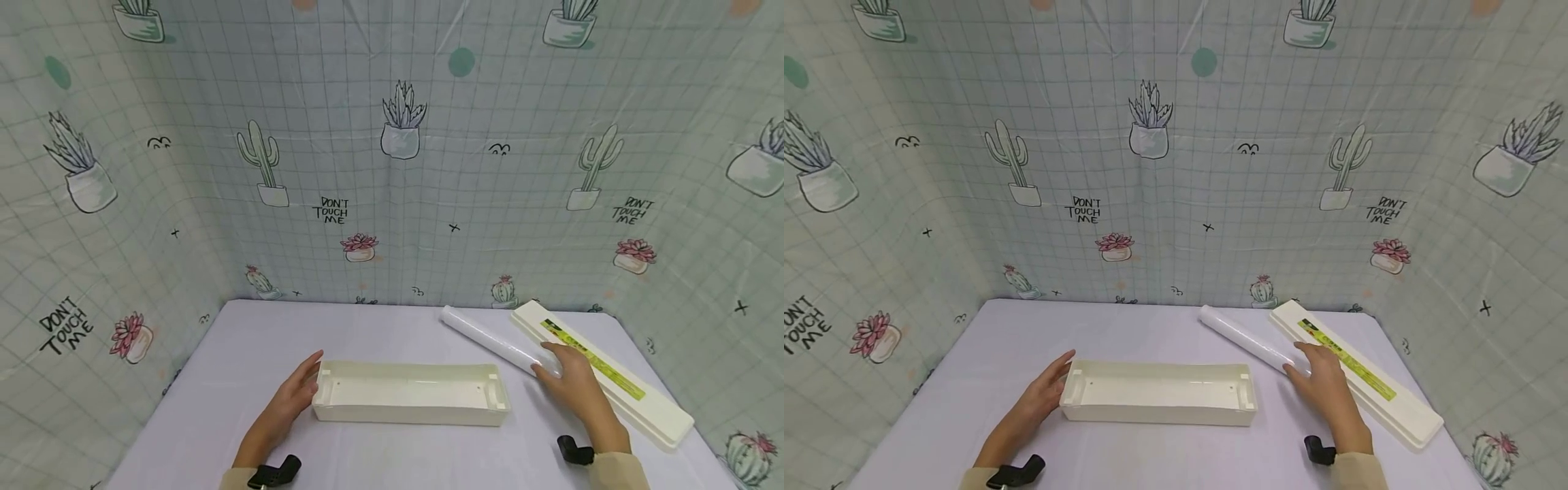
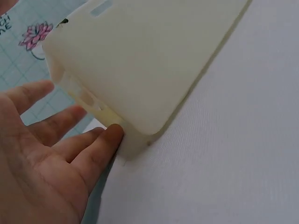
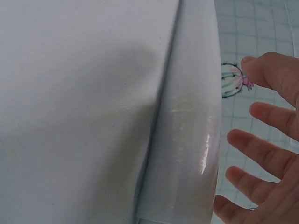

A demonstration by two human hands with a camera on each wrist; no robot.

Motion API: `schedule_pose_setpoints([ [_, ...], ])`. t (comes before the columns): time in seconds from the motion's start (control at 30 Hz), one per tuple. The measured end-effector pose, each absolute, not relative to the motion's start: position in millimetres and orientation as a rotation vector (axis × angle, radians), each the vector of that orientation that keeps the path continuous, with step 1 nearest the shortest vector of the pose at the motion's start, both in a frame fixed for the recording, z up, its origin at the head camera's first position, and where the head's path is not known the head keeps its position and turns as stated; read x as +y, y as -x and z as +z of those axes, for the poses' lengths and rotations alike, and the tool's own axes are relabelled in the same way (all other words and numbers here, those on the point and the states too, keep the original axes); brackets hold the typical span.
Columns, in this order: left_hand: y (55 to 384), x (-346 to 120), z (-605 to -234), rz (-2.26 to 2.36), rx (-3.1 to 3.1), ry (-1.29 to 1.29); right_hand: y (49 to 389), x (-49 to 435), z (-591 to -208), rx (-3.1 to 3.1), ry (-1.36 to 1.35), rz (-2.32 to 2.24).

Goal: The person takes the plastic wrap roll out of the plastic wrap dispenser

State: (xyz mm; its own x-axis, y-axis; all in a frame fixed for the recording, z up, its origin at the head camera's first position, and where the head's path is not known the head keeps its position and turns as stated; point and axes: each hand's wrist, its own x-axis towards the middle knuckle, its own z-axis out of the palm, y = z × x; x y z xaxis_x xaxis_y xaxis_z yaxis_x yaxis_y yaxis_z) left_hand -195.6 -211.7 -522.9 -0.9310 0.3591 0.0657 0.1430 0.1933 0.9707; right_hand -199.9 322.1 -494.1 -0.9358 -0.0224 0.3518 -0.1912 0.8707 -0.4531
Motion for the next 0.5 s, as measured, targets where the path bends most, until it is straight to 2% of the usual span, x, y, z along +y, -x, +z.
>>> schedule_pose_setpoints([
  [0.27, 200, -228, -508, 1.609, 2.399, -0.620, 203, 316, -495, -2.778, -0.213, 0.603],
  [0.5, 198, -237, -499, 1.369, 2.671, -0.495, 205, 315, -489, -2.839, -0.230, 0.448],
])
